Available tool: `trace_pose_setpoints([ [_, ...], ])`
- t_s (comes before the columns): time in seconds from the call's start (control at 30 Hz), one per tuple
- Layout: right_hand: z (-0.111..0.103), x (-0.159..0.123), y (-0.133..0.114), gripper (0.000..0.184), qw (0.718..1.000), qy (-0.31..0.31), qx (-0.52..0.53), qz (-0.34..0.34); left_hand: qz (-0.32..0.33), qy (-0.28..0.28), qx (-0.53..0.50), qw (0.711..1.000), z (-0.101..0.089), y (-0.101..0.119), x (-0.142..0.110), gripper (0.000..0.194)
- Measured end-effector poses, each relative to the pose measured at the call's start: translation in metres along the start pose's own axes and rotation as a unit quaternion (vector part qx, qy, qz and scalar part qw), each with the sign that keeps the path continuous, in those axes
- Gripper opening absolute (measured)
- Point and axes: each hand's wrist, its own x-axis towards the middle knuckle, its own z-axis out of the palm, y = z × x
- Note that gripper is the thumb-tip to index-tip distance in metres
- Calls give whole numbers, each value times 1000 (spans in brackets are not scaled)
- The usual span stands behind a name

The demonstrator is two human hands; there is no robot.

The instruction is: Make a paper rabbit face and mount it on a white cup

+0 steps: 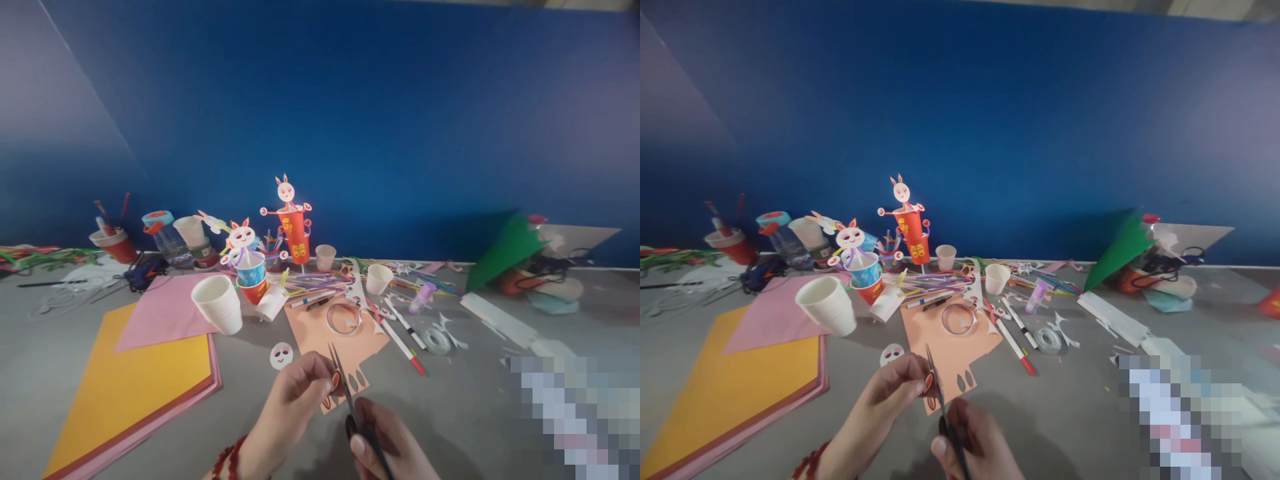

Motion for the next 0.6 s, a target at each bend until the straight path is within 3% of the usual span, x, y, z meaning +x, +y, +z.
trace_pose_setpoints([
  [0.6,-5,0,4,65,1000,-11,2,17,3,0,6,1000,0,-4,0,20],
])
